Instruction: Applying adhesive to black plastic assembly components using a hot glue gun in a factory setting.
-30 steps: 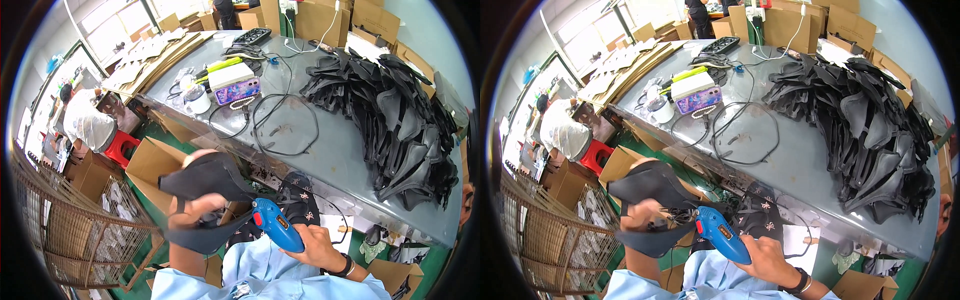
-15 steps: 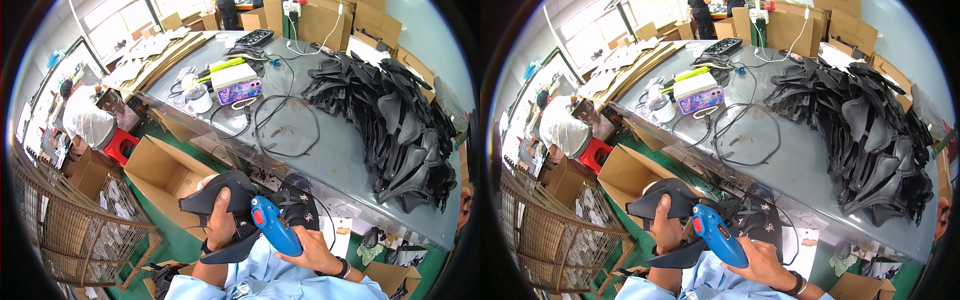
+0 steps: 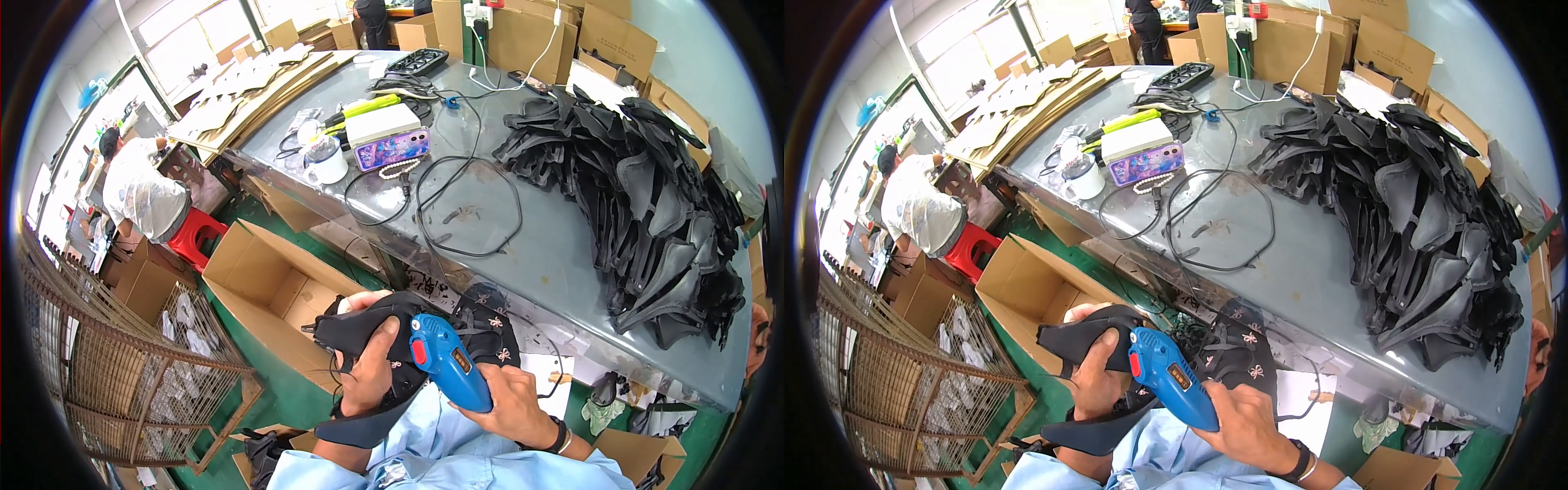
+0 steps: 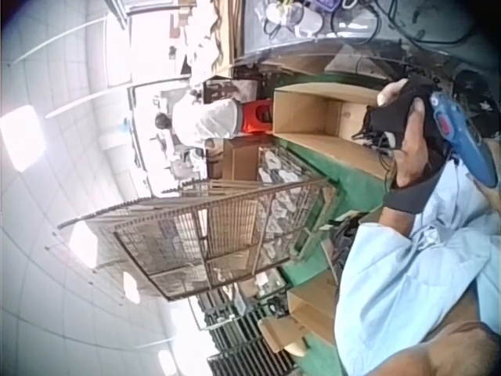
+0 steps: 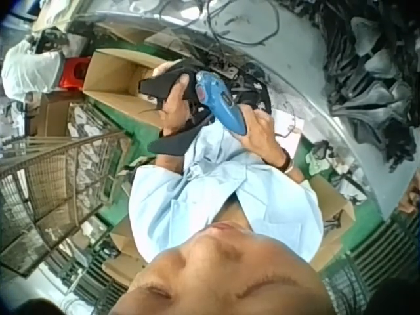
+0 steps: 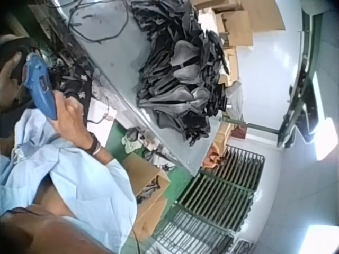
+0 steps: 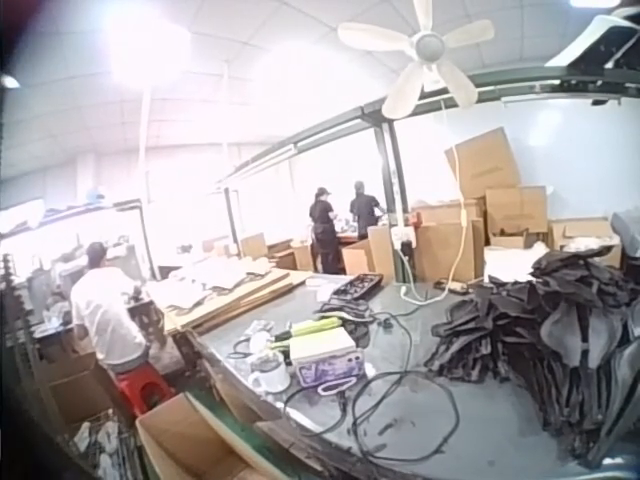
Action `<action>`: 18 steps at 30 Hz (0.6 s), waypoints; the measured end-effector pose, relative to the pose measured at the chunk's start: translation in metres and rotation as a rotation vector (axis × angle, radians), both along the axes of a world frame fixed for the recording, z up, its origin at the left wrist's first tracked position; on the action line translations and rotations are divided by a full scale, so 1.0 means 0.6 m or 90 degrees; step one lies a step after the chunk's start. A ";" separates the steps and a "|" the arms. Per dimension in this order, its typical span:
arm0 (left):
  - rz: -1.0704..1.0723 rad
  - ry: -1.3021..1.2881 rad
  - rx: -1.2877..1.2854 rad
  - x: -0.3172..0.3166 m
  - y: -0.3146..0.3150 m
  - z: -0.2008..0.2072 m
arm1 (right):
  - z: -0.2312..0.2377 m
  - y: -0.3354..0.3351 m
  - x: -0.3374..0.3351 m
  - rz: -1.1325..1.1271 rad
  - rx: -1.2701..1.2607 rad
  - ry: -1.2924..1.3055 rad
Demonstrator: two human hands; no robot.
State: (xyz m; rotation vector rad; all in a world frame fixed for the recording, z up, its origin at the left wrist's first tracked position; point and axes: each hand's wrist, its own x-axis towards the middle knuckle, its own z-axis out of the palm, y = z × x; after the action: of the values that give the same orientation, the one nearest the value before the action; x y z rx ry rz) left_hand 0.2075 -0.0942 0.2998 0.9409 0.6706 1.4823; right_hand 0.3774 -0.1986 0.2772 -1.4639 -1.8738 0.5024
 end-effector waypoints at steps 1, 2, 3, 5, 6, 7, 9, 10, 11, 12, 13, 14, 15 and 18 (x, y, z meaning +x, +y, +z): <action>-0.021 0.083 0.001 -0.008 0.004 0.001 | 0.000 0.000 0.002 -0.004 0.031 -0.044; -0.042 0.166 0.001 -0.016 0.008 0.002 | 0.002 0.001 0.005 -0.003 0.030 -0.044; -0.062 0.219 0.007 -0.023 0.011 0.007 | 0.006 0.002 0.007 0.000 0.042 -0.057; -0.096 0.240 0.002 -0.026 0.014 0.019 | 0.006 0.002 0.011 0.005 0.053 -0.070; -0.130 0.261 -0.003 -0.029 0.014 0.023 | 0.003 0.001 0.014 0.019 0.046 -0.055; -0.171 0.288 0.002 -0.037 0.016 0.017 | 0.001 -0.001 0.016 0.032 0.038 -0.040; -0.222 0.277 -0.017 -0.037 0.019 0.027 | -0.002 -0.003 0.018 0.037 0.022 -0.032; -0.273 0.266 -0.037 -0.037 0.019 0.030 | -0.003 -0.004 0.018 0.043 0.006 -0.024; -0.280 0.297 -0.018 -0.038 0.018 0.026 | -0.003 -0.004 0.018 0.043 0.007 -0.024; -0.280 0.298 -0.017 -0.041 0.019 0.020 | -0.002 -0.004 0.018 0.054 0.007 0.001; -0.313 0.377 0.059 -0.047 0.022 0.015 | -0.001 -0.005 0.018 0.064 0.006 0.026; -0.346 0.455 0.135 -0.049 0.023 0.012 | 0.001 -0.006 0.019 0.064 0.005 0.026; -0.383 0.386 0.073 -0.048 0.018 0.021 | 0.004 -0.006 0.021 0.071 0.001 0.025; -0.519 0.546 0.178 -0.054 0.045 0.029 | 0.006 -0.004 0.033 0.092 0.004 0.020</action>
State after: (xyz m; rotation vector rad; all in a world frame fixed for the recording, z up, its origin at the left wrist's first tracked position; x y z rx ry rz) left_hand 0.1752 -0.0673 0.3170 1.8297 0.5563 0.4049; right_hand 0.3974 -0.2008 0.2809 -1.3150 -1.9640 0.5836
